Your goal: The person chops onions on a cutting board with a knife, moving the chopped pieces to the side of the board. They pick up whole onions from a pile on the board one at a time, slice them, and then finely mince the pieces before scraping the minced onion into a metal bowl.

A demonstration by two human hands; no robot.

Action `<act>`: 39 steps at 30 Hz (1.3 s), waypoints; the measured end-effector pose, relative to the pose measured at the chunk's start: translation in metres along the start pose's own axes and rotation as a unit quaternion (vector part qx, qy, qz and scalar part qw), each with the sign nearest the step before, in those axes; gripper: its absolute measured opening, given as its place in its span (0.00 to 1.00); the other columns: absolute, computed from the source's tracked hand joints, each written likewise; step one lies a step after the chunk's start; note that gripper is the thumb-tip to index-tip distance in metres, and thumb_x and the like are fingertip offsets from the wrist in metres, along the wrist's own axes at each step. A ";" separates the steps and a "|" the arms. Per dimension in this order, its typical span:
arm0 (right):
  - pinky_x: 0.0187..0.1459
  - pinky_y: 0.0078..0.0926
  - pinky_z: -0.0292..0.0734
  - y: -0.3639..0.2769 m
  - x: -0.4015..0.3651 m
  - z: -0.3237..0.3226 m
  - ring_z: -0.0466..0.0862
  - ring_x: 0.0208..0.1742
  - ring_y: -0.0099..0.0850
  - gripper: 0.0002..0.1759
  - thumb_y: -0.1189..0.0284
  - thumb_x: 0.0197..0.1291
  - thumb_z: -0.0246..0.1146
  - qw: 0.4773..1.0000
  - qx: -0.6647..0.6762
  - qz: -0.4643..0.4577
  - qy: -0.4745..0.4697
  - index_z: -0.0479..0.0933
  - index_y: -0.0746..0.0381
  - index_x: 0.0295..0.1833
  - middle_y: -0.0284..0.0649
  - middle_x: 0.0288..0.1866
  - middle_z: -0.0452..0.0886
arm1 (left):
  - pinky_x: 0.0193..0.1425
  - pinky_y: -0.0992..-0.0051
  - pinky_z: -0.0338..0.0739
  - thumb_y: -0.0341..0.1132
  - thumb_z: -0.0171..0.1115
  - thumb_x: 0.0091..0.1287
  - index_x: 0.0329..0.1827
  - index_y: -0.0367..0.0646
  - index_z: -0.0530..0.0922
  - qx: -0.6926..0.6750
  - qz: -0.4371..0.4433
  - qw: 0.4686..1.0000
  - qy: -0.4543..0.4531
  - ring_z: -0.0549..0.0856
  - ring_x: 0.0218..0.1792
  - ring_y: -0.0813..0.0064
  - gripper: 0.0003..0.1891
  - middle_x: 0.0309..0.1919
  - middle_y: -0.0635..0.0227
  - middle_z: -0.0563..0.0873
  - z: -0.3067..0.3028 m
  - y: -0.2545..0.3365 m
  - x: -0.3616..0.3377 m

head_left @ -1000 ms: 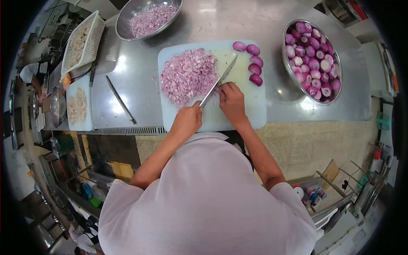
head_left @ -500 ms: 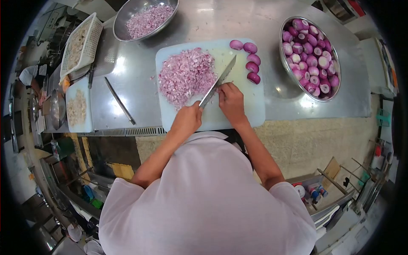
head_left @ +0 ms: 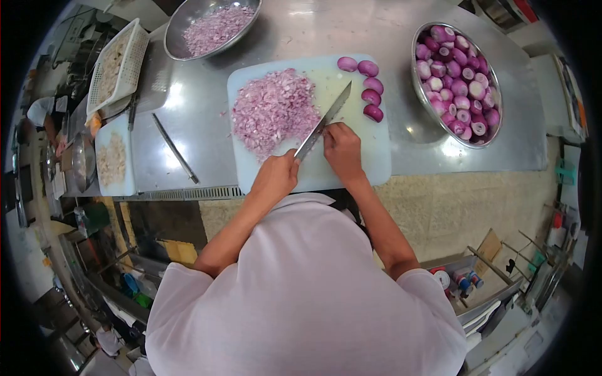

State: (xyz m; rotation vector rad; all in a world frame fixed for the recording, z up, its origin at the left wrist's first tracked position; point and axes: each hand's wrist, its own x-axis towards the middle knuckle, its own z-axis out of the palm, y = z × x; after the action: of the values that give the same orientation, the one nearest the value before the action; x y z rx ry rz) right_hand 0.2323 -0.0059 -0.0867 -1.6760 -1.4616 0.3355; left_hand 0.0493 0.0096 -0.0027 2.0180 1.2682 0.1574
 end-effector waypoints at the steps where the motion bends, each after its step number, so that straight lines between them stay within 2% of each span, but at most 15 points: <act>1: 0.38 0.45 0.77 0.001 0.001 -0.002 0.81 0.35 0.50 0.03 0.83 0.51 0.63 1.000 0.002 0.007 -0.001 0.79 0.67 0.33 0.49 0.32 0.79 | 0.29 0.53 0.70 0.29 0.57 0.71 0.40 0.33 0.77 0.007 -0.005 1.000 -0.004 0.80 0.23 0.42 0.07 0.19 0.45 0.78 -0.002 0.003 0.003; 5: 0.39 0.43 0.78 0.001 -0.001 0.000 0.82 0.35 0.49 0.03 0.83 0.51 0.64 1.000 0.006 0.017 0.000 0.79 0.67 0.33 0.49 0.33 0.81 | 0.30 0.53 0.70 0.29 0.57 0.71 0.39 0.33 0.77 -0.002 -0.011 1.000 -0.001 0.80 0.24 0.41 0.07 0.19 0.44 0.78 0.005 0.000 0.000; 7: 0.38 0.43 0.78 0.000 -0.003 -0.008 0.82 0.35 0.50 0.03 0.83 0.51 0.63 0.999 0.014 0.030 0.001 0.79 0.66 0.33 0.48 0.33 0.82 | 0.30 0.52 0.70 0.30 0.57 0.71 0.39 0.32 0.76 -0.016 0.039 0.999 0.031 0.80 0.25 0.41 0.07 0.20 0.43 0.78 0.004 -0.003 0.012; 10: 0.38 0.39 0.80 0.015 0.005 -0.029 0.83 0.34 0.49 0.04 0.84 0.53 0.62 0.997 0.027 0.035 0.063 0.79 0.66 0.34 0.48 0.34 0.82 | 0.31 0.53 0.71 0.31 0.58 0.72 0.38 0.32 0.76 -0.029 0.007 0.999 -0.012 0.80 0.26 0.40 0.09 0.22 0.42 0.78 -0.014 0.004 0.005; 12: 0.38 0.36 0.81 0.017 0.014 -0.058 0.84 0.33 0.46 0.03 0.83 0.56 0.63 0.990 0.028 0.097 0.101 0.79 0.66 0.36 0.46 0.35 0.83 | 0.31 0.53 0.71 0.31 0.58 0.72 0.38 0.31 0.76 -0.035 -0.004 0.999 -0.035 0.80 0.27 0.40 0.09 0.22 0.42 0.78 -0.018 0.001 -0.008; 15: 0.38 0.32 0.82 0.037 0.027 -0.088 0.84 0.34 0.43 0.03 0.82 0.58 0.63 0.987 -0.032 0.097 0.127 0.80 0.66 0.39 0.46 0.37 0.83 | 0.30 0.55 0.70 0.32 0.58 0.72 0.37 0.31 0.76 -0.058 0.040 0.994 -0.087 0.80 0.25 0.42 0.10 0.21 0.42 0.77 -0.008 -0.018 -0.021; 17: 0.40 0.28 0.86 0.051 0.033 -0.093 0.87 0.39 0.37 0.05 0.81 0.59 0.65 0.986 -0.084 0.066 0.125 0.81 0.67 0.42 0.46 0.40 0.84 | 0.32 0.51 0.73 0.31 0.58 0.71 0.47 0.33 0.78 -0.068 0.057 0.993 -0.074 0.81 0.27 0.39 0.10 0.22 0.42 0.80 -0.001 -0.046 -0.025; 18: 0.40 0.28 0.86 0.055 0.035 -0.091 0.87 0.39 0.37 0.05 0.81 0.59 0.65 0.986 -0.085 0.066 0.125 0.81 0.67 0.42 0.46 0.40 0.84 | 0.32 0.51 0.73 0.31 0.58 0.71 0.47 0.33 0.78 -0.068 0.058 0.993 -0.074 0.81 0.27 0.39 0.10 0.22 0.42 0.80 -0.009 -0.050 -0.024; 20: 0.38 0.34 0.81 0.062 0.037 -0.084 0.84 0.40 0.44 0.07 0.82 0.57 0.65 0.993 -0.027 0.078 0.080 0.82 0.65 0.43 0.47 0.41 0.83 | 0.33 0.51 0.73 0.33 0.58 0.71 0.47 0.33 0.78 -0.045 -0.093 0.994 -0.020 0.81 0.28 0.39 0.10 0.23 0.41 0.80 -0.027 -0.052 -0.019; 24: 0.39 0.36 0.80 0.051 0.032 -0.062 0.83 0.39 0.44 0.08 0.81 0.56 0.66 0.997 -0.022 0.050 0.062 0.81 0.66 0.42 0.47 0.41 0.83 | 0.34 0.51 0.74 0.34 0.58 0.72 0.46 0.33 0.79 -0.024 -0.099 0.995 0.004 0.82 0.29 0.39 0.11 0.24 0.40 0.80 -0.041 -0.032 -0.025; 27: 0.41 0.36 0.80 0.038 0.026 -0.047 0.83 0.40 0.44 0.09 0.82 0.54 0.66 0.998 -0.027 0.039 0.034 0.81 0.66 0.42 0.47 0.41 0.83 | 0.34 0.51 0.74 0.34 0.59 0.72 0.46 0.32 0.79 -0.066 -0.039 0.997 0.006 0.82 0.29 0.39 0.11 0.24 0.40 0.80 -0.025 -0.033 -0.040; 29: 0.43 0.36 0.79 0.029 0.023 -0.039 0.83 0.40 0.45 0.09 0.83 0.53 0.66 0.998 -0.012 0.058 0.030 0.81 0.65 0.41 0.46 0.41 0.83 | 0.34 0.52 0.74 0.34 0.59 0.72 0.46 0.32 0.79 -0.063 -0.032 0.997 -0.037 0.82 0.29 0.38 0.11 0.24 0.41 0.80 -0.015 -0.045 -0.042; 31: 0.44 0.37 0.79 0.015 0.022 -0.034 0.83 0.41 0.45 0.09 0.83 0.53 0.66 0.995 0.030 0.091 0.030 0.81 0.65 0.41 0.47 0.41 0.83 | 0.34 0.51 0.74 0.34 0.59 0.72 0.47 0.32 0.79 -0.098 -0.031 0.995 0.008 0.81 0.29 0.38 0.11 0.23 0.41 0.80 -0.020 -0.059 -0.041; 33: 0.45 0.38 0.78 0.013 0.021 -0.027 0.82 0.42 0.45 0.09 0.83 0.53 0.66 0.998 0.025 0.054 0.012 0.81 0.65 0.41 0.46 0.41 0.83 | 0.33 0.51 0.73 0.34 0.59 0.71 0.46 0.32 0.79 -0.018 -0.109 0.994 0.008 0.81 0.29 0.39 0.11 0.23 0.42 0.80 -0.035 -0.064 -0.036; 39: 0.45 0.41 0.77 -0.018 0.027 -0.002 0.80 0.42 0.45 0.08 0.79 0.55 0.64 0.998 -0.019 -0.004 -0.061 0.82 0.63 0.41 0.43 0.41 0.82 | 0.33 0.51 0.72 0.32 0.58 0.71 0.45 0.32 0.77 -0.019 -0.022 0.996 0.080 0.81 0.28 0.39 0.10 0.23 0.42 0.80 -0.014 -0.027 -0.016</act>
State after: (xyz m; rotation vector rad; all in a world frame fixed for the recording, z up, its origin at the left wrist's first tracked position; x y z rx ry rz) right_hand 0.2287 0.0166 -0.0639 -1.7049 -1.5720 0.4134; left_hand 0.0151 0.0104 -0.0058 1.9758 1.3953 0.3252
